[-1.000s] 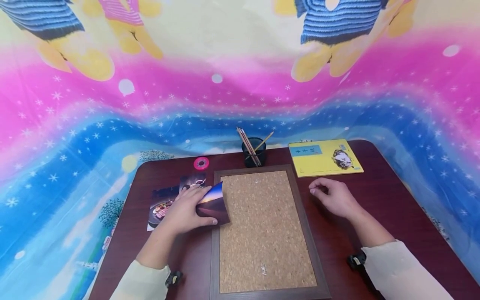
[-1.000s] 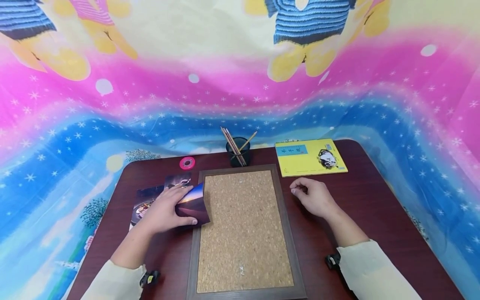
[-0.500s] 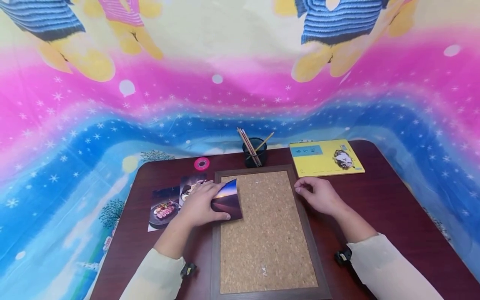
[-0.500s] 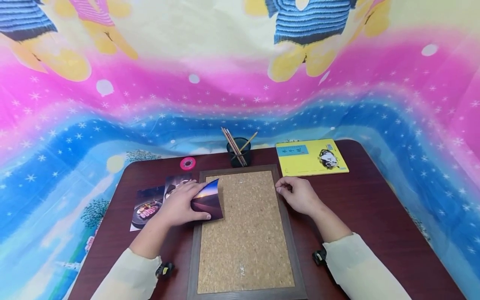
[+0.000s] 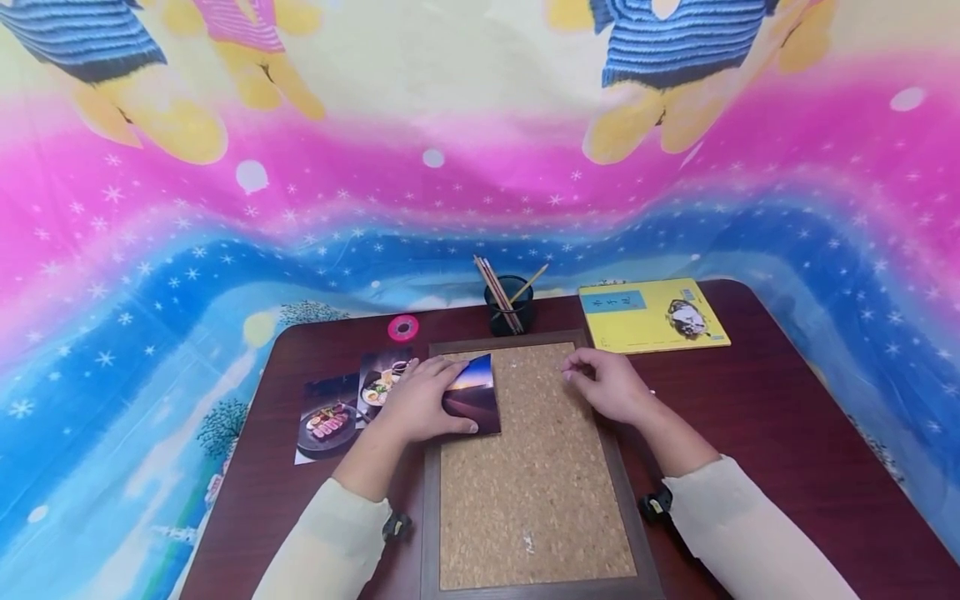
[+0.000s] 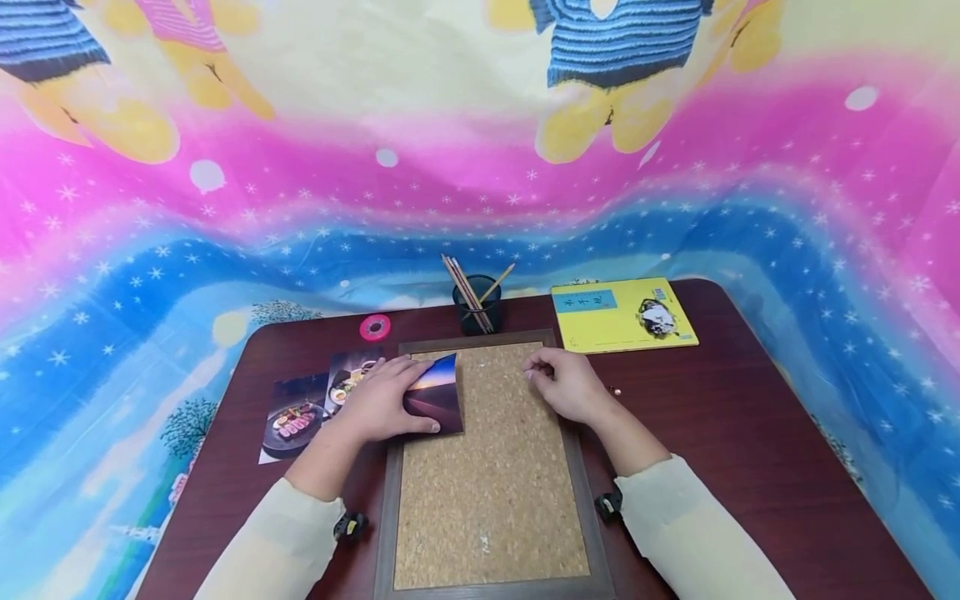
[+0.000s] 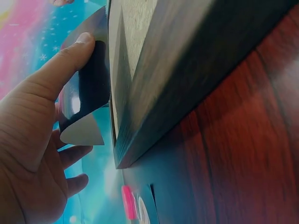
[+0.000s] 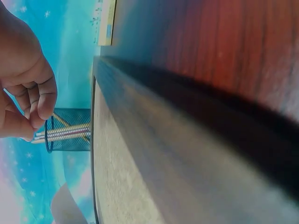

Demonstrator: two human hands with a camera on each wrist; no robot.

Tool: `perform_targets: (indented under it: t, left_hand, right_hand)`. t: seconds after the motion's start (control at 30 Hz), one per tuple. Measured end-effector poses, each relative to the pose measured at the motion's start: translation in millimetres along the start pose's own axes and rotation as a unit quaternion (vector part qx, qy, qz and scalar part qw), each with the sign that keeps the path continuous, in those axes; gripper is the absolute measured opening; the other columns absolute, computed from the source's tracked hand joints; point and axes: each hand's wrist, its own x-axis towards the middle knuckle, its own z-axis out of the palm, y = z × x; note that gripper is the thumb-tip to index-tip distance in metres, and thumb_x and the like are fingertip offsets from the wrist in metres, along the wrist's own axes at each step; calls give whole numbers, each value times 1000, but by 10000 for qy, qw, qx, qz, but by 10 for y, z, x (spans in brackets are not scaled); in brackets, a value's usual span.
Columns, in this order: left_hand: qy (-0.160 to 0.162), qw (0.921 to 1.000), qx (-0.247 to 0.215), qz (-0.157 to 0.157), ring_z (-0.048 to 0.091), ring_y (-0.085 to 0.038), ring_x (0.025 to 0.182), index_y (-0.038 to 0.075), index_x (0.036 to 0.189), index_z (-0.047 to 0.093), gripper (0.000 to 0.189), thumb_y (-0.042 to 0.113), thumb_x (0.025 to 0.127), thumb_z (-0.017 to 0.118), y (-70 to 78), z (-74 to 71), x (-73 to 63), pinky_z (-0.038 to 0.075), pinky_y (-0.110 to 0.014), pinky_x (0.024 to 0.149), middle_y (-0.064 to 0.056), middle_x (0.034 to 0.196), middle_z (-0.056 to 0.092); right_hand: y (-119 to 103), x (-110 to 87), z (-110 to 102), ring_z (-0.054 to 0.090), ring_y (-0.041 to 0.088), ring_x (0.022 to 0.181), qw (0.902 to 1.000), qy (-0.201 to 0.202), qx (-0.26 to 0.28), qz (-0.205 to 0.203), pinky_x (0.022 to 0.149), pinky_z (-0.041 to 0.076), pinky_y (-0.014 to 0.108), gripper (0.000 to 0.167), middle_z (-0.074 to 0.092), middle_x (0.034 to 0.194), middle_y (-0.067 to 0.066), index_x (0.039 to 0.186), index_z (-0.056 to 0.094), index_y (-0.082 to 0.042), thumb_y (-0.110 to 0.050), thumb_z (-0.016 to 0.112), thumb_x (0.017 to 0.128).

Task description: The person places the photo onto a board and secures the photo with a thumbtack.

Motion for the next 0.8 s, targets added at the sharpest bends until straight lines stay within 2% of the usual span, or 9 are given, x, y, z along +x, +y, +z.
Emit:
perform_targets:
  t: [0.27,0.43,0.57,0.8]
  left_hand:
    - [-32,9999,152,64,39,-27,148,23,158,46,108,78,70,78,21,78,118,20,-57,125,-4,156,50]
    - [-131,9998,137,54,40,-27,148,23,158,46,107,76,70,78,23,102,172,20,-57,125,-5,156,50]
    - [-279,9996,4,-24,38,-28,150,23,159,44,107,74,71,79,32,107,197,20,-57,125,-5,158,48]
    - [-479,9984,-147,-267,37,-29,150,23,159,43,111,75,69,81,49,135,232,19,-56,125,-6,160,46]
  right_hand:
    - [-79,74,52,63,19,92,9999,-83,-35,-119,80,55,39,13,72,103,-2,112,74,-12,-16,69,101]
    - [-110,133,90,62,19,88,9997,-131,-98,-199,78,54,38,8,70,98,-3,107,74,-15,-17,70,100]
    - [-153,186,148,62,18,87,9995,-130,-123,-265,78,53,37,6,70,97,-3,104,74,-16,-14,70,99]
    - [-272,290,240,62,18,90,9989,-269,-189,-346,82,54,38,10,71,98,-3,107,75,-11,-12,69,99]
